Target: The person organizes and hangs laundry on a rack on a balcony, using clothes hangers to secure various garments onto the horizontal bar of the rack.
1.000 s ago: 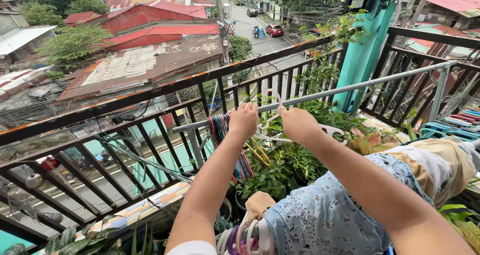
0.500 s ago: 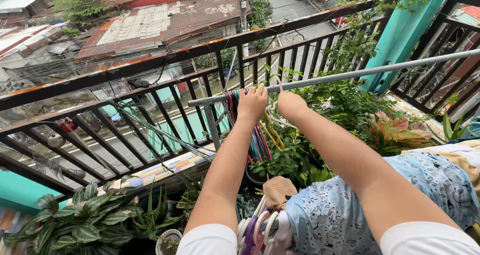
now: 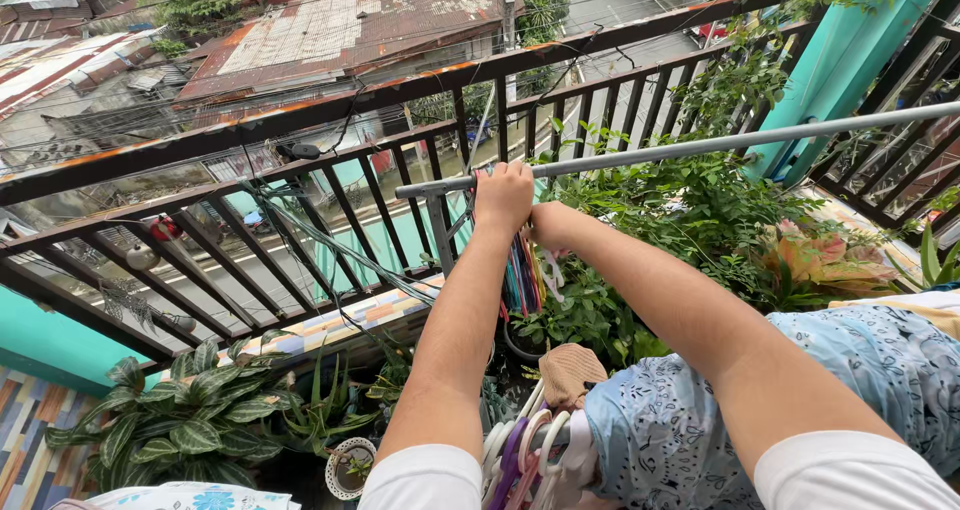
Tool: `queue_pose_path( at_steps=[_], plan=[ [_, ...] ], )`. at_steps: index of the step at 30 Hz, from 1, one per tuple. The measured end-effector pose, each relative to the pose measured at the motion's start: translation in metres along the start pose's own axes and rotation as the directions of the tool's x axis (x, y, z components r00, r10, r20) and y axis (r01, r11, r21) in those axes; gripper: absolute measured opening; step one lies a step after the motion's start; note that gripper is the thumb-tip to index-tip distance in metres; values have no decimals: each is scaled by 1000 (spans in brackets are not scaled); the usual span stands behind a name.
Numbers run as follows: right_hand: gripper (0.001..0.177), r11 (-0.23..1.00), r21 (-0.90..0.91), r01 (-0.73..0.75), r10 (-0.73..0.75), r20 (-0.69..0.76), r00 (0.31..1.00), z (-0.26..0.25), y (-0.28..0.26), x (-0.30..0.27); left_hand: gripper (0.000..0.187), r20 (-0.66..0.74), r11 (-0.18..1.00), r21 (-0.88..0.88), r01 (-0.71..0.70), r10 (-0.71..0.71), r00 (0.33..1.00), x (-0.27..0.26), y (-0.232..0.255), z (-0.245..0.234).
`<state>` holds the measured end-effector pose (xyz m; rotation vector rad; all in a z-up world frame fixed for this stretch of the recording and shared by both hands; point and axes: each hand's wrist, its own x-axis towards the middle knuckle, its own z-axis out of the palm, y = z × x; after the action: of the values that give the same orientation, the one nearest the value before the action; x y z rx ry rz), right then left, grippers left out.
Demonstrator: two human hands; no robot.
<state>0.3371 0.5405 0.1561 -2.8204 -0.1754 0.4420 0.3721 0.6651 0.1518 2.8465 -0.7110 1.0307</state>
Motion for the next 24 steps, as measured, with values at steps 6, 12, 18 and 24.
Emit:
queue_pose_path(
  at_steps=[6,12,18,24],
  plan=[
    [65,951,-275,143,-155,-22,988,-18,9,-35,33,184,991,-131,-4,28,983,-11,10,-45],
    [74,919,-344,191,-206,-7,979,-38,28,-130,29,235,905,-426,-7,118,965,-37,19,-113],
    [61,952,-114,286,-307,-307,901,-52,38,-262,24,-15,791,-576,-206,242,970,-73,51,-171],
    [52,931,-100,352,-327,-656,681,-30,53,-378,20,-158,692,-609,-387,373,914,-102,104,-227]
  ],
)
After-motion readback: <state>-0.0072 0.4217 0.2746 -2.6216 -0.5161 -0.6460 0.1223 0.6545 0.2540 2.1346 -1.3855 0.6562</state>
